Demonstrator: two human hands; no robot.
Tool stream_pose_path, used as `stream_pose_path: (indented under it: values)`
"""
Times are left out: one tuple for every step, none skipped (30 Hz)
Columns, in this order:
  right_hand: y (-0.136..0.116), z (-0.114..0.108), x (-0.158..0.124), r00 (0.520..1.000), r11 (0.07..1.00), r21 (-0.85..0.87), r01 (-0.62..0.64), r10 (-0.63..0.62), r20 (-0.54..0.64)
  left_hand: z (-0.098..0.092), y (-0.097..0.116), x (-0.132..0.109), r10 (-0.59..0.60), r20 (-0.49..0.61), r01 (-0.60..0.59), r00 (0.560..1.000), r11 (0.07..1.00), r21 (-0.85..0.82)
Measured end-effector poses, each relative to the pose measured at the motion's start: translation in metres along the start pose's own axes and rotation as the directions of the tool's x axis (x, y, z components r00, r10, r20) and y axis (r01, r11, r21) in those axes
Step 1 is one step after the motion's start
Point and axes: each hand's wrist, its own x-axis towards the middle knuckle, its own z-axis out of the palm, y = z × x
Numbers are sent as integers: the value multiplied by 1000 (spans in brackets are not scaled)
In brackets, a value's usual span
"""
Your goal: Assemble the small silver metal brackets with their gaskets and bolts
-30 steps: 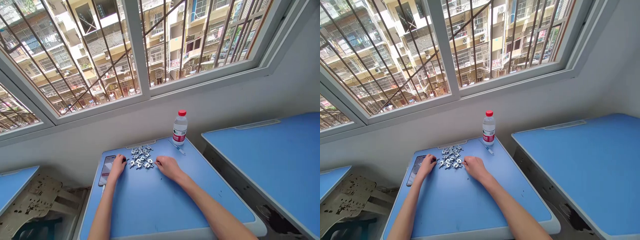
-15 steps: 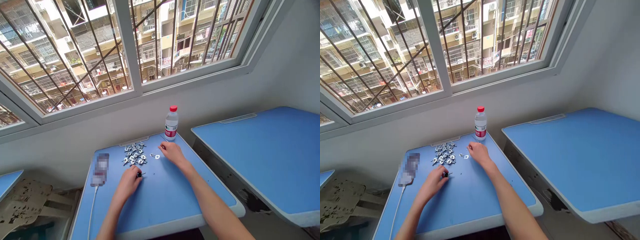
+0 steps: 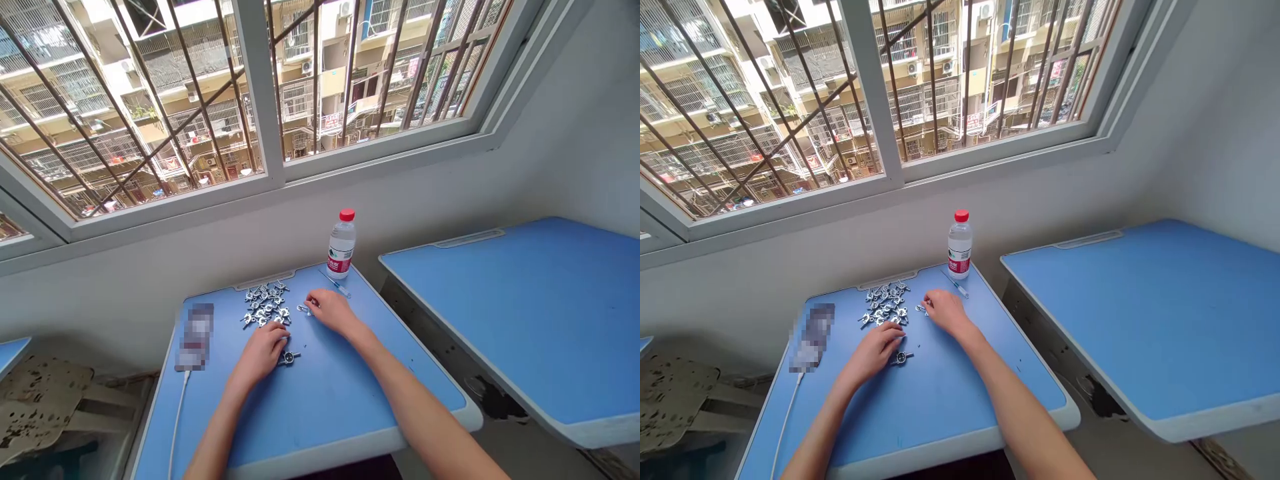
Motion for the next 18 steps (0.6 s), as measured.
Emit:
stream_pose_path:
  values:
    - [-2, 2, -1, 1000, 1000, -8, 8, -8, 11, 1, -4, 3, 7, -16, -7, 1000, 1000, -6]
    - [-3, 4, -1, 1000, 1000, -17, 14, -13, 20, 3, -7, 5, 7, -29, -8, 1000, 1000, -9]
    - [-4, 5, -1, 999, 1000, -25, 17, -16, 28, 5, -10, 7, 7, -41, -7, 999, 1000, -12]
    - [-4, 5, -1, 999, 999, -32, 19, -17, 35, 7, -12, 8, 3, -49, -4, 999, 1000, -16]
    - [-4, 5, -1, 999, 999, -37, 19, -18, 41, 9, -13, 8, -1, -59, -1, 998, 1000, -22]
    - [-3, 5, -1, 999, 999, -42, 20, -18, 45, 11, -14, 8, -1, -77, -2, 997, 999, -35]
    - [-3, 4, -1, 999, 999, -45, 19, -16, 48, 12, -16, 7, 3, -101, -9, 995, 998, -58]
    - [-2, 4, -1, 999, 999, -49, 17, -14, 51, 12, -17, 6, 11, -133, -23, 991, 996, -88]
    - [-2, 4, -1, 998, 999, -52, 16, -13, 55, 13, -17, 5, 20, -171, -41, 985, 992, -121]
    - [-2, 4, -1, 998, 998, -54, 16, -13, 59, 12, -18, 5, 28, -210, -61, 977, 986, -154]
    - [-2, 4, 0, 998, 998, -57, 17, -13, 65, 11, -19, 4, 29, -246, -75, 969, 981, -181]
    - [-2, 5, 0, 997, 998, -59, 20, -16, 71, 9, -19, 3, 23, -275, -81, 961, 976, -202]
    - [-3, 6, 0, 997, 998, -60, 24, -19, 78, 7, -20, 2, 9, -297, -77, 955, 973, -219]
    - [-3, 7, 0, 996, 998, -60, 28, -22, 85, 5, -19, 1, -10, -310, -67, 951, 969, -237]
    - [-3, 9, 0, 996, 998, -61, 30, -24, 90, 3, -18, 0, -29, -315, -55, 949, 965, -256]
    - [-4, 10, 0, 995, 998, -60, 30, -24, 94, 1, -17, -2, -45, -307, -42, 951, 961, -274]
    - [-4, 10, 0, 995, 998, -60, 28, -23, 96, -2, -15, -4, -60, -289, -28, 955, 957, -289]
    - [-4, 11, 1, 995, 998, -58, 26, -20, 97, -4, -12, -6, -71, -261, -11, 963, 954, -301]
